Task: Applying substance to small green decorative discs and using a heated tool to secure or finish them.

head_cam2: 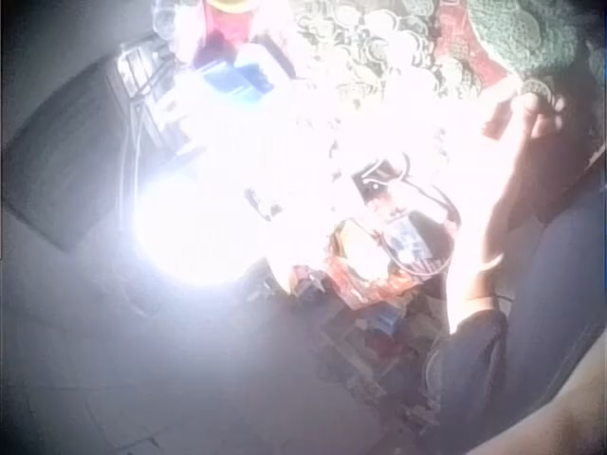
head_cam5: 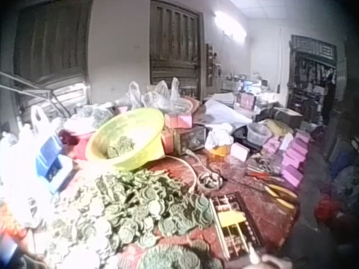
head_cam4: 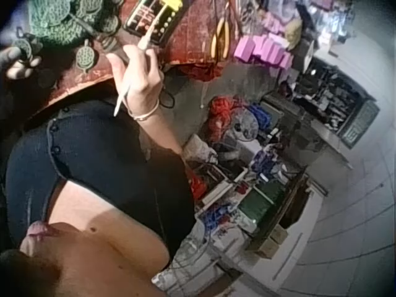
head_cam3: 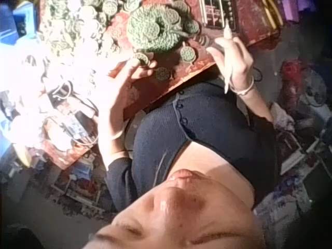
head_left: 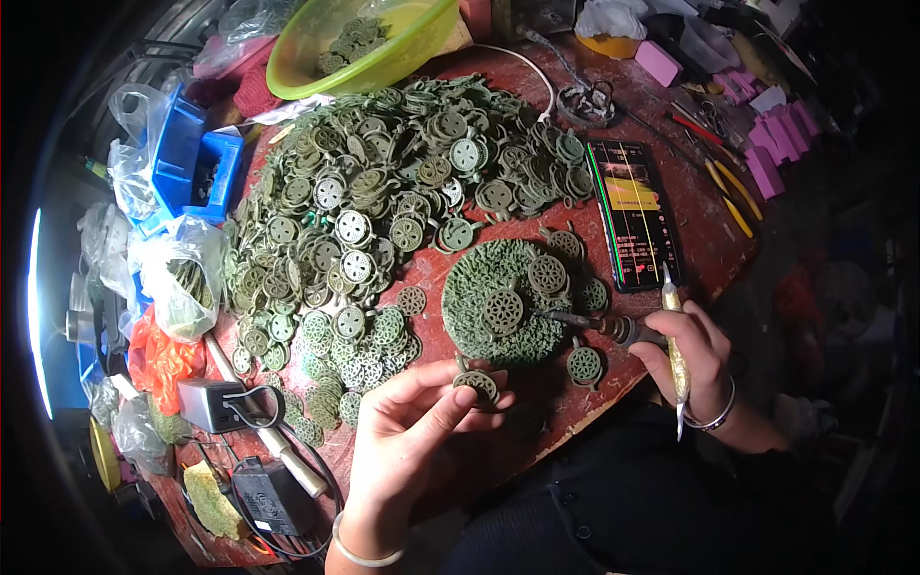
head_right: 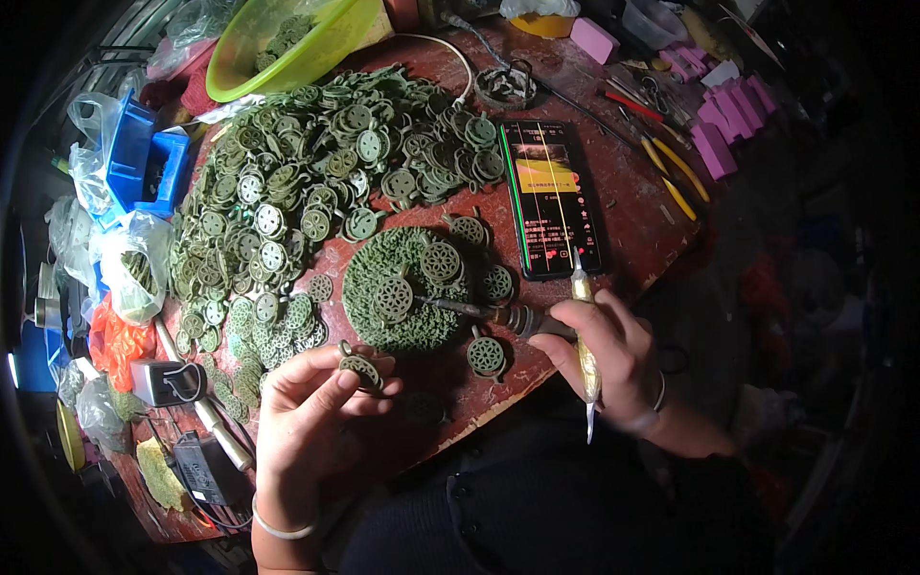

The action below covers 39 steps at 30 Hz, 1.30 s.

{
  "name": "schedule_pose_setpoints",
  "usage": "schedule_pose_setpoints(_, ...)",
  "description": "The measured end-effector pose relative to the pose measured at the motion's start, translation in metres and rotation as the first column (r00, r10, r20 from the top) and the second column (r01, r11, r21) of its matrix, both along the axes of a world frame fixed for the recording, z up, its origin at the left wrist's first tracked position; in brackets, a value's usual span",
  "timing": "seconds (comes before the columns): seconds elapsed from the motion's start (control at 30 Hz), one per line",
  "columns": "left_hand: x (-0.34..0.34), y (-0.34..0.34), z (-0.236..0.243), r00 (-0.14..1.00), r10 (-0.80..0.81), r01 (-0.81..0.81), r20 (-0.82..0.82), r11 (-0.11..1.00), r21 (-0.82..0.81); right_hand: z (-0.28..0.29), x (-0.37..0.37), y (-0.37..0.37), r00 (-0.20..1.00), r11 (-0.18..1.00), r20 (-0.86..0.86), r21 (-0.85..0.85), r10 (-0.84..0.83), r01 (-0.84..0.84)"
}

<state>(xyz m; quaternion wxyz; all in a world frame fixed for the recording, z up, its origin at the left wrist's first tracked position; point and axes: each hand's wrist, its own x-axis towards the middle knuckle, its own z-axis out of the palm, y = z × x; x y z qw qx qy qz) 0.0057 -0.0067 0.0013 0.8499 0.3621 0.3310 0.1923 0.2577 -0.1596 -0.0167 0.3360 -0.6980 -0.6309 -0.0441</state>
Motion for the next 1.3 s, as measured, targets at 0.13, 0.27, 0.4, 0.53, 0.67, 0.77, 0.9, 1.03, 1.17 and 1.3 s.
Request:
schedule_pose_setpoints(0.13,-0.001,0.001,0.001,1.0,-0.016,0.016,-0.002,1.0,0.015,0.0,-0.001,0.001,1.0,1.0,-0.011,-0.017,0.0,0.0)
schedule_pose_setpoints(0.27,-0.001,0.002,-0.001,1.0,-0.008,0.008,0.015,1.0,0.003,-0.001,-0.002,0.001,1.0,1.0,-0.019,0.001,0.005,-0.005)
schedule_pose_setpoints(0.4,0.002,-0.001,0.001,0.999,0.052,-0.052,-0.014,0.999,0.008,-0.003,-0.004,0.001,1.0,0.998,0.004,0.06,0.006,-0.006)
schedule_pose_setpoints(0.53,0.002,-0.001,0.0,0.999,0.053,-0.053,0.002,0.999,-0.009,-0.001,-0.017,0.004,0.986,0.995,-0.147,0.069,0.085,-0.076)
schedule_pose_setpoints(0.67,0.002,-0.001,-0.002,0.999,0.049,-0.049,-0.001,0.999,-0.002,-0.005,-0.025,0.01,0.972,0.982,-0.158,0.098,0.174,-0.16)
schedule_pose_setpoints(0.77,-0.001,0.002,-0.003,0.999,0.023,-0.022,0.028,0.999,-0.026,-0.005,-0.027,0.012,0.967,0.981,-0.174,0.093,0.185,-0.171)
schedule_pose_setpoints(0.9,0.002,0.001,-0.002,0.999,0.048,-0.048,0.019,0.999,-0.02,-0.005,-0.028,0.012,0.967,0.982,-0.177,0.083,0.183,-0.171)
schedule_pose_setpoints(1.03,0.001,0.0,-0.001,0.999,0.049,-0.049,0.016,0.999,-0.016,-0.005,-0.029,0.013,0.966,0.984,-0.194,0.078,0.171,-0.158)
schedule_pose_setpoints(1.17,0.001,0.0,-0.002,0.999,0.046,-0.046,0.017,0.999,-0.01,-0.005,-0.029,0.012,0.967,0.985,-0.191,0.069,0.166,-0.156)
schedule_pose_setpoints(1.3,0.002,0.0,-0.001,0.999,0.046,-0.046,0.012,0.999,-0.021,-0.005,-0.029,0.012,0.962,0.986,-0.219,0.07,0.165,-0.153)
